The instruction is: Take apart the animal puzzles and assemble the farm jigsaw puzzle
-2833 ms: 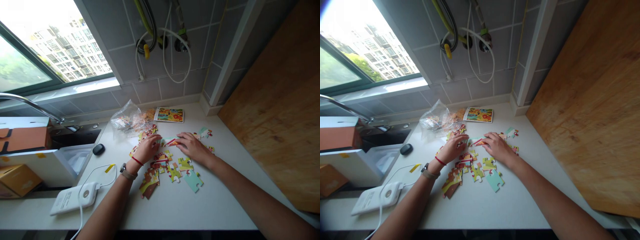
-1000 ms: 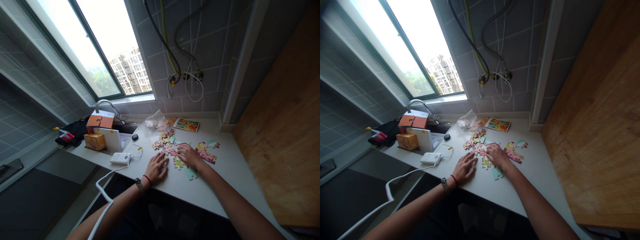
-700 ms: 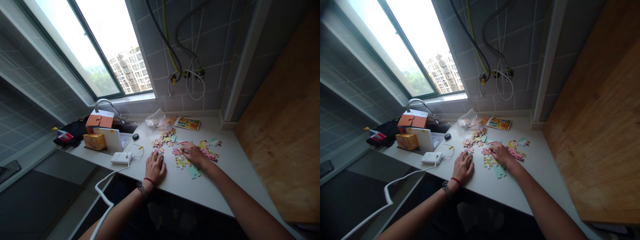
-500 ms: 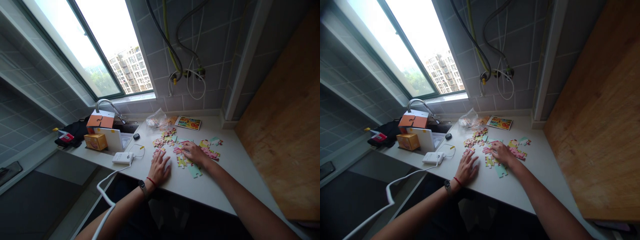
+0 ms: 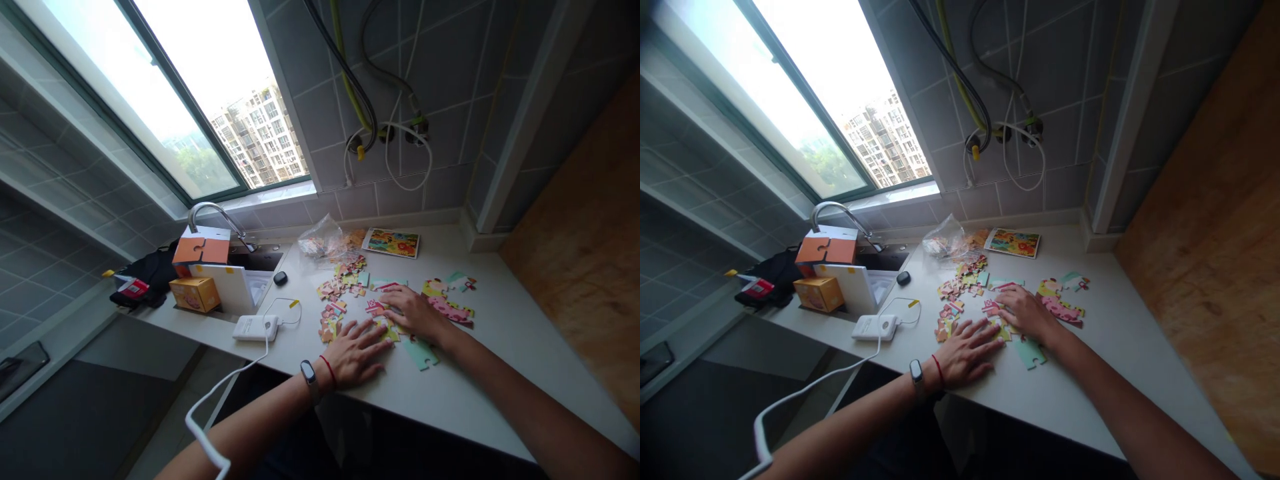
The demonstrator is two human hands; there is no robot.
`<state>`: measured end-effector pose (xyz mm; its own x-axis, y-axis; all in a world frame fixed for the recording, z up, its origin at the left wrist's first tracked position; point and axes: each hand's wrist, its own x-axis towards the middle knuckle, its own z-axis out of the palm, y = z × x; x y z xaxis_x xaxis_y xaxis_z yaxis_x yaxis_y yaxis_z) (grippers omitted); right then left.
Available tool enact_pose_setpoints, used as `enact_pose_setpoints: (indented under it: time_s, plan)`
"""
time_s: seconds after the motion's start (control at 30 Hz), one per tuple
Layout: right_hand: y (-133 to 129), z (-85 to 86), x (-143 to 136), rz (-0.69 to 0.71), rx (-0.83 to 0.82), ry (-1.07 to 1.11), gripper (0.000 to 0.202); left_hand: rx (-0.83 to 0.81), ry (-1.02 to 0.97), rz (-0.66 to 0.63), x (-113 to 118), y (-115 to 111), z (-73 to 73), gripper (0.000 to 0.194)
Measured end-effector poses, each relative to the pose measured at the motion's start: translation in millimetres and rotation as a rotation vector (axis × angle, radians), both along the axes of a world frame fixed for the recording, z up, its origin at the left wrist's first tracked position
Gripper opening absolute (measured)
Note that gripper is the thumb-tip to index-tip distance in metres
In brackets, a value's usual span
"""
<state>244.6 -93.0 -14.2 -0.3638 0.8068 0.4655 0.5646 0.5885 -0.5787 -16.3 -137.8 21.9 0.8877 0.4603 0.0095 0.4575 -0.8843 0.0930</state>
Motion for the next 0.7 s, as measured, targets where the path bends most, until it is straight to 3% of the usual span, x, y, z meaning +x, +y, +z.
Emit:
enact_pose_setpoints:
  time_s: [0.17, 0.37, 0.57, 0.7]
  plan:
    - [-1, 0.0, -3, -0.025, 0.004, -0.016, 0.019, 0.006, -0.061, 0.046, -5, -4, -4.4, 0.051]
    - [-2, -0.5, -9, -0.019, -0.002, -0.02, 0.017, 0.041, -0.182, 0.219, -16, -8, -0.3, 0.031]
    - [-4, 4.9, -4, -0.013, -0.024, -0.041, 0.017, 0.13, -0.285, 0.419, -8, 37, 4.5, 0.023]
    - [-5, 8.3, -3, 0.009, -0.061, -0.025, 0.018, 0.144, -0.221, 0.424, 11, 70, 2.9, 0.021]
